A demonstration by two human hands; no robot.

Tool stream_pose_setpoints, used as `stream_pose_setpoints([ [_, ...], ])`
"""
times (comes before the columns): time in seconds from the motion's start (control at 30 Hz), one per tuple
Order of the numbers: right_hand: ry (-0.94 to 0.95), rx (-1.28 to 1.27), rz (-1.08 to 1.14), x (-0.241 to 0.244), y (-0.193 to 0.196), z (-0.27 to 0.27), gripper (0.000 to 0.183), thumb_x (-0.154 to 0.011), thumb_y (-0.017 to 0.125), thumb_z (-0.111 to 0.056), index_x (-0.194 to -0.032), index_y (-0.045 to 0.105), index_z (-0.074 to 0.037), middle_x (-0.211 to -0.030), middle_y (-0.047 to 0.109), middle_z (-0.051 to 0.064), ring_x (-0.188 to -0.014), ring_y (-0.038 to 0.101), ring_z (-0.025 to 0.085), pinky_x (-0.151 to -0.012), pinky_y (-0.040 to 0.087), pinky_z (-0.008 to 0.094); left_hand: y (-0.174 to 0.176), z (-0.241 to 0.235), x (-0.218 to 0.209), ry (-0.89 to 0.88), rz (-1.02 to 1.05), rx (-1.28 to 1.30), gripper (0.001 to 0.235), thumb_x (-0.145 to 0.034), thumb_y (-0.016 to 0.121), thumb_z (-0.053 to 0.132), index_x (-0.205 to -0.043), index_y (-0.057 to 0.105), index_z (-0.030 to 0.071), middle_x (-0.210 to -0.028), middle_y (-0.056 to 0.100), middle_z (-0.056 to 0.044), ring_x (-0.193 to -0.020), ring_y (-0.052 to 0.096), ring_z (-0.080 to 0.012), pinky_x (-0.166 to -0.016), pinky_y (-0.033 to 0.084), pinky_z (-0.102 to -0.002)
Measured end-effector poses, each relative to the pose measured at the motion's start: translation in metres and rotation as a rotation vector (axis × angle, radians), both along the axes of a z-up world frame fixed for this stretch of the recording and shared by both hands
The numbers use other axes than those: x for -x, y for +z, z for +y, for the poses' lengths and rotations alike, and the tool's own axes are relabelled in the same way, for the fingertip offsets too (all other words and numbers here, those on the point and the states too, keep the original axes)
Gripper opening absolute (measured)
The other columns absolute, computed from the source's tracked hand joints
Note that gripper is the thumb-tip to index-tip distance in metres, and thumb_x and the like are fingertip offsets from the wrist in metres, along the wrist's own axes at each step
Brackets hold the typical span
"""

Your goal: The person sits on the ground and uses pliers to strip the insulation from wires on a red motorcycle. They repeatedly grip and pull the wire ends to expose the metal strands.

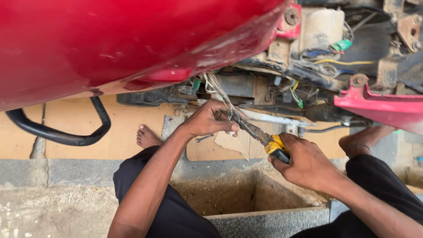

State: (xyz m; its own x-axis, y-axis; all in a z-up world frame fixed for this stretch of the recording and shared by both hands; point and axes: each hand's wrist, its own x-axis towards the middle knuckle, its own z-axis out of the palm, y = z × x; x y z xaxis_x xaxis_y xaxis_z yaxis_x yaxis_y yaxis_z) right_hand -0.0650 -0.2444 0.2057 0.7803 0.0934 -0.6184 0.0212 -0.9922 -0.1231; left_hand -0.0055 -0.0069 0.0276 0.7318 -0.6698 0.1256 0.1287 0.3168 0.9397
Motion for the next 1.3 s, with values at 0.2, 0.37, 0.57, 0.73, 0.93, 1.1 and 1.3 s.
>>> stream_pose_setpoints([
  [0.2, -0.067, 0.055, 0.087, 0.005, 0.016, 0.004, 0.048, -0.088, 0.070, -0.042, -0.114, 0.057, -0.003, -0.090, 0.073, 0.025, -0.093, 0.071, 0.045, -0.086, 0.052, 0.054, 0.014, -0.015, 0.010, -0.014, 0.087, 0.158, 0.027, -0.101, 0.067, 0.016, -0.124, 0.070, 0.003, -0.097, 0.076, -0.007, -0.090, 0.076, -0.0156, -0.084, 0.062, -0.032],
  [0.37, -0.085, 0.000, 0.067, 0.004, 0.010, -0.010, 0.065, -0.084, 0.071, -0.041, -0.134, 0.051, -0.005, -0.089, 0.072, 0.025, -0.091, 0.071, 0.044, -0.083, 0.052, 0.053, -0.010, -0.029, 0.007, 0.147, -0.037, 0.043, 0.017, -0.100, 0.069, 0.013, -0.113, 0.072, 0.002, -0.090, 0.077, -0.007, -0.088, 0.075, -0.0157, -0.085, 0.061, -0.035],
  [0.57, -0.144, -0.019, 0.148, 0.002, 0.009, -0.012, 0.070, -0.084, 0.074, -0.050, -0.135, 0.053, -0.007, -0.088, 0.073, 0.022, -0.088, 0.071, 0.039, -0.081, 0.054, 0.049, 0.019, -0.030, 0.007, 0.265, -0.162, -0.117, 0.009, -0.097, 0.066, 0.005, -0.102, 0.073, 0.002, -0.082, 0.078, -0.007, -0.083, 0.075, -0.0155, -0.085, 0.059, -0.036],
  [0.73, -0.355, -0.353, 0.212, 0.029, -0.017, -0.028, 0.050, -0.086, 0.076, -0.044, -0.112, 0.066, -0.002, -0.083, 0.071, 0.008, -0.078, 0.066, 0.023, -0.072, 0.054, 0.037, 0.014, -0.040, 0.011, 0.430, -0.204, -0.209, 0.014, -0.093, 0.063, -0.005, -0.101, 0.072, 0.002, -0.083, 0.077, -0.007, -0.084, 0.077, -0.0162, -0.079, 0.059, -0.034],
  [0.93, -1.021, -0.522, 0.539, 0.033, -0.005, -0.009, 0.043, -0.085, 0.081, -0.029, -0.114, 0.063, -0.003, -0.072, 0.047, 0.002, -0.060, 0.044, 0.012, -0.050, 0.040, 0.029, 0.013, -0.039, 0.008, 0.522, -0.316, -0.242, 0.033, -0.086, 0.053, -0.017, -0.105, 0.073, 0.002, -0.086, 0.075, -0.009, -0.083, 0.076, -0.0189, -0.075, 0.060, -0.033],
  [1.1, -0.353, -0.190, 0.182, 0.033, 0.006, -0.004, 0.039, -0.085, 0.072, -0.040, -0.104, 0.062, -0.007, -0.076, 0.067, 0.007, -0.069, 0.063, 0.022, -0.070, 0.051, 0.038, 0.008, -0.037, 0.008, 0.559, -0.426, -0.273, 0.034, -0.077, 0.051, -0.019, -0.099, 0.069, 0.000, -0.086, 0.073, -0.011, -0.084, 0.076, -0.0238, -0.075, 0.058, -0.034],
  [1.3, -0.427, -0.223, 0.238, 0.034, 0.016, 0.001, 0.038, -0.087, 0.072, -0.042, -0.102, 0.062, -0.009, -0.080, 0.068, 0.014, -0.076, 0.064, 0.030, -0.075, 0.053, 0.044, 0.013, -0.036, 0.010, 0.590, -0.497, -0.270, 0.037, -0.073, 0.051, -0.019, -0.098, 0.069, 0.000, -0.086, 0.071, -0.011, -0.084, 0.074, -0.0246, -0.077, 0.058, -0.036],
])
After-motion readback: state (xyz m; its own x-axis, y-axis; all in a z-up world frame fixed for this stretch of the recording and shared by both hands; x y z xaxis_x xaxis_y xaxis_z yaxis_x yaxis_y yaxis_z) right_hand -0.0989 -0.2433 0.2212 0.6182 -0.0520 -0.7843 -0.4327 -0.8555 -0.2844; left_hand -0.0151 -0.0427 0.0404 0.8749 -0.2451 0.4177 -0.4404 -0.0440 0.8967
